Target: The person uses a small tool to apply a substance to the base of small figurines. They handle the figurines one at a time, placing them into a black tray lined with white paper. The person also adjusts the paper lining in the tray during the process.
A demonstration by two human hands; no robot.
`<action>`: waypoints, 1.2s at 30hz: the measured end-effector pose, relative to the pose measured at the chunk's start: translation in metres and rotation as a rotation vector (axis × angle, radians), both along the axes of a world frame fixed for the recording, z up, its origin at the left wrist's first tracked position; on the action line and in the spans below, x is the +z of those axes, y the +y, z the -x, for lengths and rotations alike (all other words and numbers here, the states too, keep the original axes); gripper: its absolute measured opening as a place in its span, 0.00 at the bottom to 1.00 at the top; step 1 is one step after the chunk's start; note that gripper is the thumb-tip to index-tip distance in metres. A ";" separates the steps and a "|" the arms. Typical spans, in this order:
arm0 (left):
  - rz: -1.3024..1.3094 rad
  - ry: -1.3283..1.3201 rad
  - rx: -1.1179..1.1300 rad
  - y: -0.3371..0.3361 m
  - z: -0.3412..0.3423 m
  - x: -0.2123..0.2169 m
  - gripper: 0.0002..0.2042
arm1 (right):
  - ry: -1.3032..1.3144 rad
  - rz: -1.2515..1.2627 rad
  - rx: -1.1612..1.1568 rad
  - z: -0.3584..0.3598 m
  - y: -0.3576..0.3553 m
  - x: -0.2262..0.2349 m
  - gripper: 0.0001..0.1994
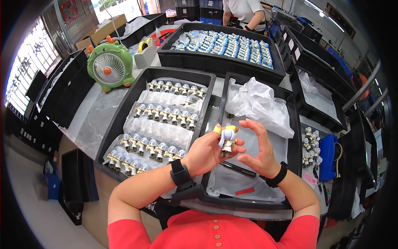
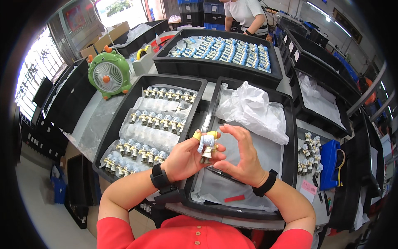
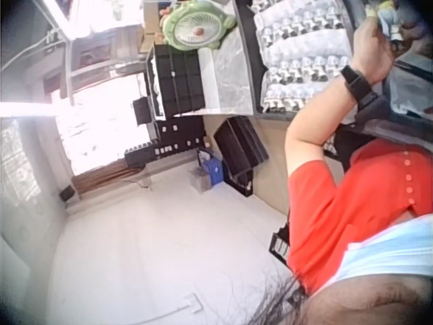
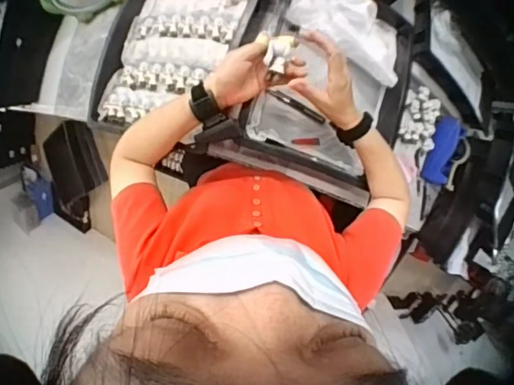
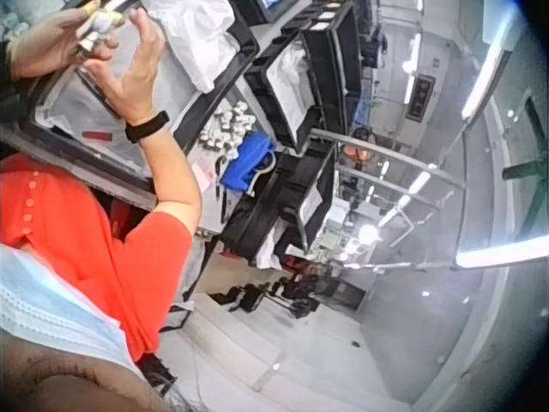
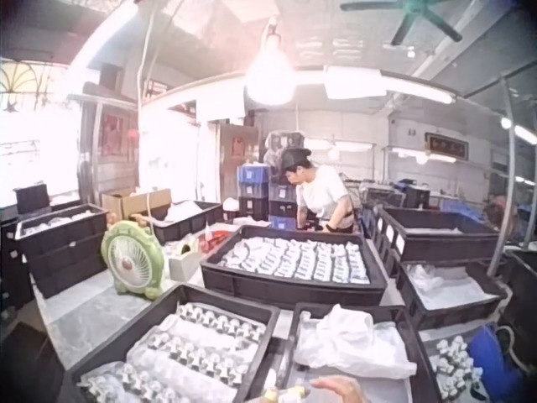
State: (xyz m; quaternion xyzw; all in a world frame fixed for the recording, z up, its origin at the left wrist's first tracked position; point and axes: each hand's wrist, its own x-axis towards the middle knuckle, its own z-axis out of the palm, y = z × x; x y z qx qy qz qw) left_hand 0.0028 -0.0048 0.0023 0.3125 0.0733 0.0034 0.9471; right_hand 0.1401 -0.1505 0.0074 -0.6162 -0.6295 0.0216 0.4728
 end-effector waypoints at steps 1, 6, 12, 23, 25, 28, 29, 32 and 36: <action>-0.003 0.025 0.013 0.000 0.000 0.000 0.24 | -0.046 0.010 0.017 0.003 0.001 0.006 0.40; 0.003 0.019 -0.002 0.000 -0.004 -0.004 0.21 | -0.170 0.021 0.024 0.010 0.003 -0.003 0.46; 0.017 0.015 0.011 -0.004 -0.004 -0.004 0.18 | -0.125 -0.017 0.029 0.014 0.005 -0.001 0.46; -0.079 -0.023 0.009 0.000 -0.003 0.001 0.31 | -0.214 -0.009 -0.067 0.005 0.003 -0.001 0.46; -0.134 -0.016 0.043 0.001 -0.001 0.006 0.31 | -0.245 -0.026 -0.111 0.004 0.003 0.002 0.46; -0.193 -0.040 0.087 0.000 0.002 0.014 0.32 | -0.265 -0.024 -0.170 0.003 0.002 0.006 0.46; -0.201 -0.044 0.103 0.000 0.003 0.015 0.32 | -0.261 -0.017 -0.183 0.003 0.002 0.006 0.45; -0.227 -0.065 0.159 0.001 0.005 0.015 0.30 | -0.215 0.016 -0.216 0.003 0.002 0.006 0.43; -0.264 -0.104 0.227 0.003 0.006 0.017 0.26 | -0.209 0.037 -0.233 -0.003 0.002 0.003 0.39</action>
